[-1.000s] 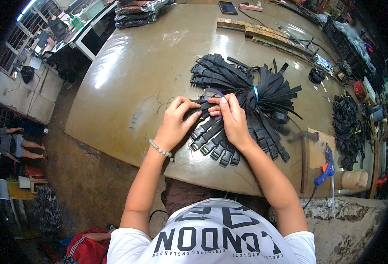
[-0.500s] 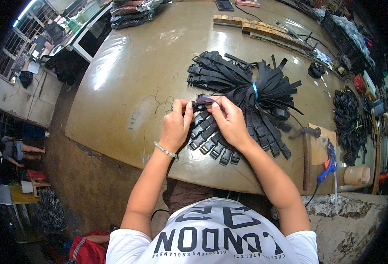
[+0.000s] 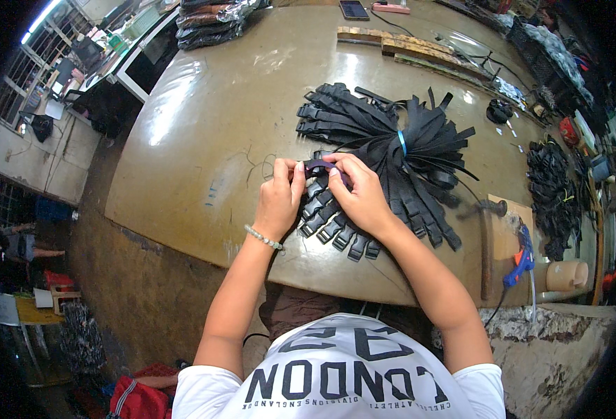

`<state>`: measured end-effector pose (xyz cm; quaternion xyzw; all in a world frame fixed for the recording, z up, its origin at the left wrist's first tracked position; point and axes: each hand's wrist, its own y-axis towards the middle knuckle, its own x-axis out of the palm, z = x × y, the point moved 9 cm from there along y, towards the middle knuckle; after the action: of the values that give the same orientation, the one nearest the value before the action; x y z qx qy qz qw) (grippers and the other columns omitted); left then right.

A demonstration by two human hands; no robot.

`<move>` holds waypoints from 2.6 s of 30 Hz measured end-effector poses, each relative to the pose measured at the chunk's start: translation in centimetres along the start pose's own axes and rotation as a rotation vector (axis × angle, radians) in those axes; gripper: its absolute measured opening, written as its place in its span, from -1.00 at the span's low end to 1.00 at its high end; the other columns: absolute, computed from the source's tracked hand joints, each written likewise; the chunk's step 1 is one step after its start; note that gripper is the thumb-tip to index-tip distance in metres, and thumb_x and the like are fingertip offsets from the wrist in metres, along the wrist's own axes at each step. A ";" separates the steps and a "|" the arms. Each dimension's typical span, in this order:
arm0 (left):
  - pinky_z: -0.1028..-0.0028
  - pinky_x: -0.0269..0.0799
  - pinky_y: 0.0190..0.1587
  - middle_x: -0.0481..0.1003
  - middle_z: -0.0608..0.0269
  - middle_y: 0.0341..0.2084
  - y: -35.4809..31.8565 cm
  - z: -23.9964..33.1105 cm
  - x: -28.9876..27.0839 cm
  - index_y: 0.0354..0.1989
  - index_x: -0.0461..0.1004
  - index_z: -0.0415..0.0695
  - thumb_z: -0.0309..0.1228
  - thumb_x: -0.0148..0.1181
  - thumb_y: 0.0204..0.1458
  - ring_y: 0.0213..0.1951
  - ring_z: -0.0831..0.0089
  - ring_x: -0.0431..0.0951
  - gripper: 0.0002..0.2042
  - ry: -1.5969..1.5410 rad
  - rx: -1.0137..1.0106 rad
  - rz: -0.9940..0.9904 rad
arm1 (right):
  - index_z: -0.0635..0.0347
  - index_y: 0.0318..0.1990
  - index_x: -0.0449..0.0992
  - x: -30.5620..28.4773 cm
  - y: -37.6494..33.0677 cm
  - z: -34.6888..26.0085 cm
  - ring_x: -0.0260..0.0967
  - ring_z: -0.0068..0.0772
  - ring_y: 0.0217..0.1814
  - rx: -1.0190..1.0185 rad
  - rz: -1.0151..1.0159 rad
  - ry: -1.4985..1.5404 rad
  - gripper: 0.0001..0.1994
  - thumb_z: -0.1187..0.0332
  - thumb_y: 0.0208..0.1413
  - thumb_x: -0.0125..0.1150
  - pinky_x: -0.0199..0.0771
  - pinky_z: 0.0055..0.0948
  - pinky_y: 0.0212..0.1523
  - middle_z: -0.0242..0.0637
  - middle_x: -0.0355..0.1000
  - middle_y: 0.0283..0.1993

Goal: The person repeatedly picks up black webbing straps and plastic buckles from a pile on a table. They thread the strap ends through the buckles and pull them tight, then place the assembled units back on the table. The process is repeated continuously throughout the clip.

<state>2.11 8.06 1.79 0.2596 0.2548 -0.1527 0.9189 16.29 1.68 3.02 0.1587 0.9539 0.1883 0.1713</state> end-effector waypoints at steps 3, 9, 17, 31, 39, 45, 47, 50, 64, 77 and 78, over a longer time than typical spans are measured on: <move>0.36 0.45 -0.51 0.52 0.06 -0.59 -0.1 -0.1 0.0 -0.23 0.28 -0.25 -0.34 0.00 0.29 -0.56 0.30 0.59 -0.81 0.044 0.026 0.015 | 0.41 -0.11 0.45 0.1 -0.1 0.4 0.33 -0.43 -0.39 0.022 -0.001 0.012 -0.77 0.45 0.12 0.09 0.39 -0.46 -0.31 -0.13 0.41 -0.26; 0.34 0.45 -0.51 0.53 0.05 -0.59 -0.1 0.0 0.1 -0.23 0.28 -0.23 -0.32 -0.01 0.29 -0.57 0.27 0.59 -0.80 0.094 0.038 0.021 | 0.41 -0.12 0.46 0.1 -0.1 0.2 0.34 -0.40 -0.39 0.030 -0.021 -0.018 -0.77 0.44 0.12 0.10 0.40 -0.44 -0.31 -0.11 0.41 -0.26; 0.12 0.43 -0.46 0.53 -0.07 -0.52 -0.1 -0.9 0.2 -0.21 0.27 -0.20 -0.33 -0.03 0.28 -0.46 -0.06 0.57 -0.82 0.018 -0.028 0.020 | 0.41 -0.15 0.48 0.0 0.5 0.1 0.42 -0.33 -0.37 0.085 -0.006 -0.049 -0.78 0.43 0.12 0.10 0.43 -0.39 -0.31 -0.08 0.44 -0.31; 0.16 0.43 -0.33 0.51 0.04 -0.53 -2.8 2.1 -7.6 -0.48 0.47 -0.16 -0.19 0.20 0.08 -0.39 0.06 0.54 -0.72 0.452 -0.202 -0.119 | 0.39 -0.07 0.53 -31.6 -12.3 3.8 0.37 -0.42 -0.29 0.525 0.352 -1.128 -0.60 0.13 0.31 0.04 0.39 -0.30 -0.20 -0.22 0.49 -0.30; 0.22 0.40 -0.14 0.47 0.04 -0.38 -2.2 3.6 -0.2 -0.32 0.49 -0.21 -0.20 0.24 0.07 -0.24 0.08 0.49 -0.72 0.333 0.008 -0.238 | 0.29 -0.15 0.53 -13.9 -3.5 -3.1 0.41 -0.59 -0.23 0.183 0.282 0.028 -0.75 0.25 0.28 0.12 0.46 -0.53 -0.18 -0.33 0.49 -0.26; 0.23 0.37 -0.01 0.51 0.01 -0.23 -3.1 5.0 -0.4 -0.35 0.46 -0.18 -0.34 0.33 -0.03 -0.12 0.06 0.48 -0.78 0.169 0.093 -0.125 | 0.34 -0.12 0.40 -1.2 -0.9 -0.5 0.45 -0.53 -0.39 0.243 -0.218 -0.182 -0.78 0.32 0.30 -0.01 0.43 -0.43 -0.35 -0.18 0.47 -0.43; 0.23 0.36 0.03 0.51 0.00 -0.16 -3.3 4.5 -0.4 -0.34 0.46 -0.19 -0.36 0.33 -0.04 -0.07 0.05 0.48 -0.79 0.150 0.068 -0.117 | 0.34 -0.13 0.41 -1.4 -1.6 0.5 0.42 -0.53 -0.42 0.257 -0.193 -0.054 -0.79 0.33 0.29 0.00 0.41 -0.44 -0.37 -0.20 0.45 -0.44; 0.23 0.35 0.06 0.52 0.00 -0.09 -3.7 4.0 -0.2 -0.33 0.47 -0.19 -0.38 0.34 -0.05 -0.03 0.05 0.48 -0.79 0.122 0.062 -0.095 | 0.32 -0.15 0.45 -2.0 -2.4 1.3 0.35 -0.53 -0.46 0.232 -0.171 -0.044 -0.80 0.35 0.25 0.03 0.37 -0.47 -0.40 -0.22 0.46 -0.42; 0.22 0.32 0.07 0.52 0.02 -0.05 -4.0 4.4 0.0 -0.41 0.44 -0.18 -0.39 0.36 -0.09 -0.03 0.07 0.48 -0.80 0.159 0.068 -0.054 | 0.34 -0.17 0.48 -2.3 -2.2 -0.7 0.39 -0.39 -0.40 0.026 -0.185 -0.135 -0.83 0.43 0.15 0.10 0.40 -0.42 -0.35 -0.14 0.45 -0.32; 0.27 0.25 0.10 0.49 0.20 -0.17 0.1 4.0 -0.7 -0.17 0.56 -0.10 -0.40 0.26 0.00 0.00 0.19 0.39 -0.80 0.114 0.219 -0.201 | 0.34 -0.15 0.30 -2.2 -2.6 1.2 0.46 -0.55 -0.25 0.282 -0.137 0.108 -0.76 0.30 0.40 -0.17 0.51 -0.50 -0.15 -0.15 0.52 -0.12; 0.26 0.25 0.11 0.49 0.21 -0.16 0.6 3.3 0.3 -0.16 0.57 -0.09 -0.40 0.28 -0.01 0.01 0.19 0.39 -0.78 0.155 0.207 -0.344 | 0.34 -0.15 0.29 -2.3 -2.6 1.1 0.46 -0.54 -0.24 0.272 -0.116 0.125 -0.76 0.30 0.40 -0.17 0.51 -0.49 -0.15 -0.13 0.51 -0.11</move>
<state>3.94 6.67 4.31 0.3162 0.3483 -0.3121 0.8254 18.16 -1.14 1.64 0.1131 0.9870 0.0569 0.0993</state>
